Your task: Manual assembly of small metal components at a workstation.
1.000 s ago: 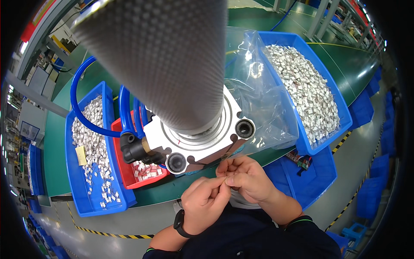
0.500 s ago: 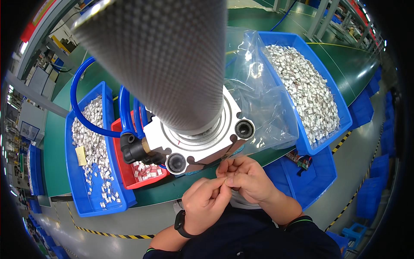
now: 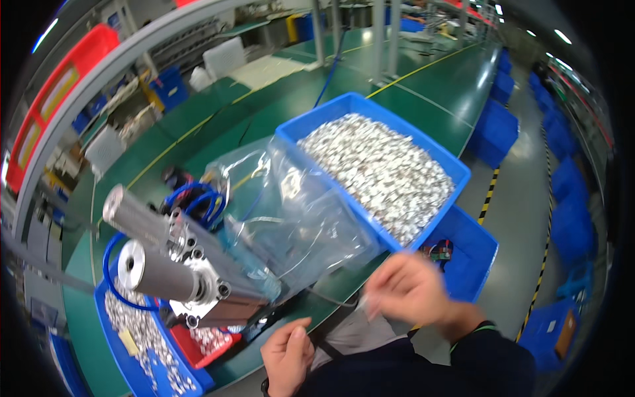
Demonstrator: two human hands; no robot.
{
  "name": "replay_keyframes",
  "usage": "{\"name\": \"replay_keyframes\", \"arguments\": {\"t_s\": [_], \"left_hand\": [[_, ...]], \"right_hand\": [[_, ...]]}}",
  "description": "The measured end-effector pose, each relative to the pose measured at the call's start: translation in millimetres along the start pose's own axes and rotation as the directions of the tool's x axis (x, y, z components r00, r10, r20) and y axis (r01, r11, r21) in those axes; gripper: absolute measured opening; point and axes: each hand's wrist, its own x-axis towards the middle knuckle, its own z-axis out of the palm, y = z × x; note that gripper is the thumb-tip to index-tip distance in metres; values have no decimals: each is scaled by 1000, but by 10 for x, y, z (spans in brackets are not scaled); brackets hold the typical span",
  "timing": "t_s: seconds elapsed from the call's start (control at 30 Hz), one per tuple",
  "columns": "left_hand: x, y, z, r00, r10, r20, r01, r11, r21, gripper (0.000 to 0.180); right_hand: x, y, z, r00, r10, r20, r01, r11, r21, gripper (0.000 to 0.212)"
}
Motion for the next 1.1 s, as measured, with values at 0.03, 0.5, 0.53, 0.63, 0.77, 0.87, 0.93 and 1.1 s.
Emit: {"name": "replay_keyframes", "arguments": {"t_s": [0.03, 0.5, 0.53, 0.63, 0.77, 0.87, 0.93, 1.1], "left_hand": [[-50, 16, 199, 1000, 19, 4, -19, 999, 36, 17], [130, -95, 1272, 847, -530, 41, 486, 740, -465, 28], [140, -110, 1255, 844, -534, 42, 490, 739, -462, 28], [169, -130, 1154, 850, -461, 253, 523, 691, -499, 26], [227, -246, 881, 870, -444, 214, 482, 678, -555, 27], [264, -311, 772, 869, -443, 222, 485, 667, -566, 28], [273, -288, 765, 870, -443, 216, 481, 671, -565, 28], [332, -329, 683, 894, -386, 228, 445, 707, -549, 28]], "right_hand": [[14, -260, -267, 970, -153, -190, 91, 949, -303, 15], [-277, 101, -242, 607, -241, 757, 793, 234, -562, 19], [-256, 115, -259, 612, -241, 753, 790, 237, -566, 19], [-163, 133, -272, 608, -279, 743, 793, 189, -579, 13], [-35, 313, -148, 644, -425, 636, 759, 459, -461, 11], [6, 392, -102, 662, -463, 589, 734, 559, -385, 10], [25, 376, -103, 665, -464, 585, 726, 586, -360, 10], [0, 353, -101, 697, -345, 628, 717, 354, -601, 8]]}}
